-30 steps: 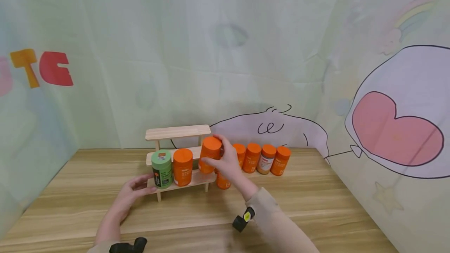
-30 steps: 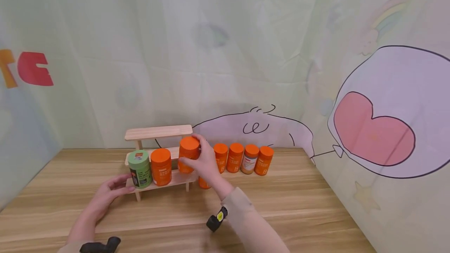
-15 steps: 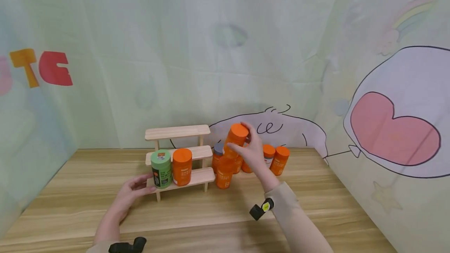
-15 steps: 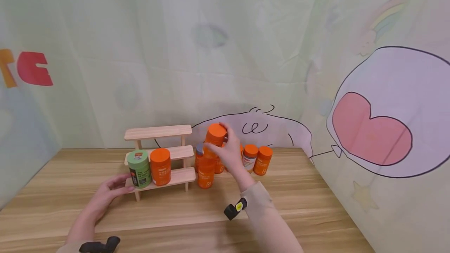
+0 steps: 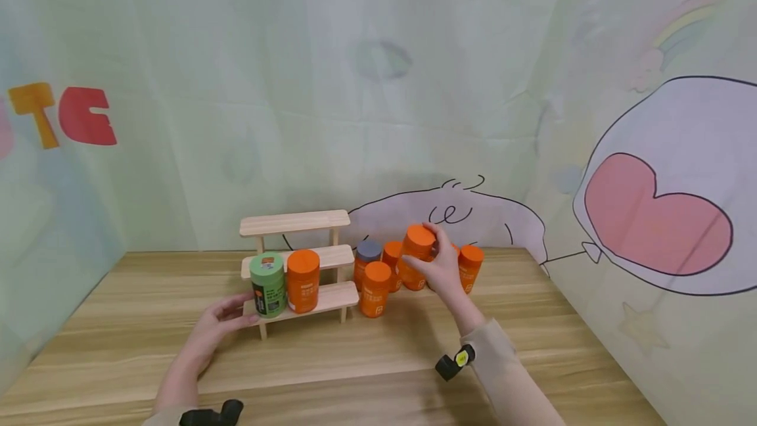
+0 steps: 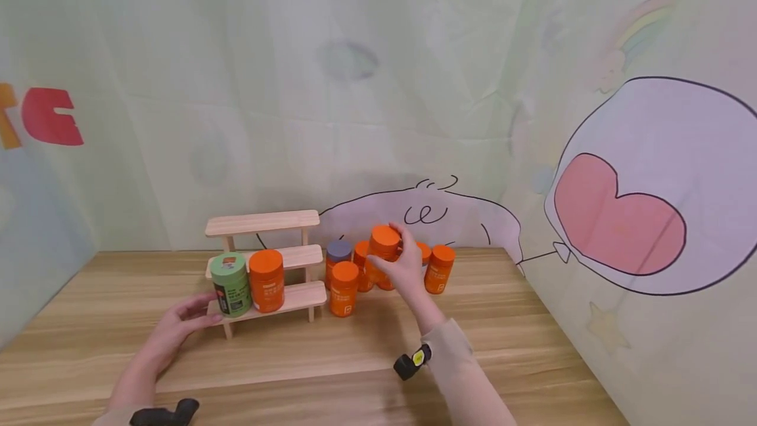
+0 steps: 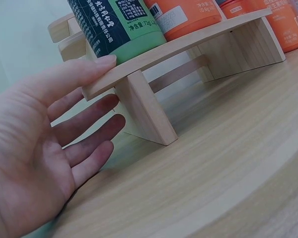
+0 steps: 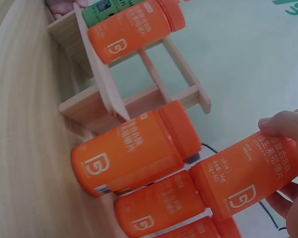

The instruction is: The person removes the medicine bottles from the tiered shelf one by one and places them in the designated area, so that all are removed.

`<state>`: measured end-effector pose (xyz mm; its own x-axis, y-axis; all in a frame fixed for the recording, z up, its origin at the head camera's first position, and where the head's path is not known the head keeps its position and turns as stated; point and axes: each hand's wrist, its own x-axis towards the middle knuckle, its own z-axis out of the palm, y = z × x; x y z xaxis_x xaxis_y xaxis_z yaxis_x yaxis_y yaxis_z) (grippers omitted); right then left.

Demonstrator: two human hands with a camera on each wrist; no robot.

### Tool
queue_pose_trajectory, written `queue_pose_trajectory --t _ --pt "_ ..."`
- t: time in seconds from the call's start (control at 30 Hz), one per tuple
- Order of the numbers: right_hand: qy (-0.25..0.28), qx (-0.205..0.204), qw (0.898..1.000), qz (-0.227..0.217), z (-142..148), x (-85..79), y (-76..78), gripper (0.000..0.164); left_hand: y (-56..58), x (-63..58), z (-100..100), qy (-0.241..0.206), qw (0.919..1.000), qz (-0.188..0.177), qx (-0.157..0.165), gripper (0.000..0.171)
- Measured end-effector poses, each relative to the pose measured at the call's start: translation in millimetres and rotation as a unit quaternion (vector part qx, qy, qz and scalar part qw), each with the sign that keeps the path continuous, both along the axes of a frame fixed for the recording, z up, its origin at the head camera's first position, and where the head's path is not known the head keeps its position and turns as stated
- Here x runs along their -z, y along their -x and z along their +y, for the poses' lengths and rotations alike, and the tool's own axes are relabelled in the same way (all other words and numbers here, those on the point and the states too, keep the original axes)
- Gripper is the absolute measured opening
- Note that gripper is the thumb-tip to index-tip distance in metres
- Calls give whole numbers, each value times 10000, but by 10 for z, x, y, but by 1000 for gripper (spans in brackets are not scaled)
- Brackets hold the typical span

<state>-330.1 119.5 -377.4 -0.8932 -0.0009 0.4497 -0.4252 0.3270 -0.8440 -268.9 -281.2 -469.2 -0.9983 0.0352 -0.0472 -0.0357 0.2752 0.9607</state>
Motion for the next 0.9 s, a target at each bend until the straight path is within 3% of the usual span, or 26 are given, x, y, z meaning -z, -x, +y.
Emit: queue_pose_trajectory --t 0.27,0.57,0.9 --pt "-52 68 9994 -334 29 283 -5 72 -25 -7 6 -32 10000 -9 4 70" --pt "-146 157 9991 -367 6 554 -4 70 -36 -6 7 -106 9999 11 0 70" --pt "-119 59 9997 -221 -68 696 6 70 -36 -13 13 -91 9999 -1 -53 70"
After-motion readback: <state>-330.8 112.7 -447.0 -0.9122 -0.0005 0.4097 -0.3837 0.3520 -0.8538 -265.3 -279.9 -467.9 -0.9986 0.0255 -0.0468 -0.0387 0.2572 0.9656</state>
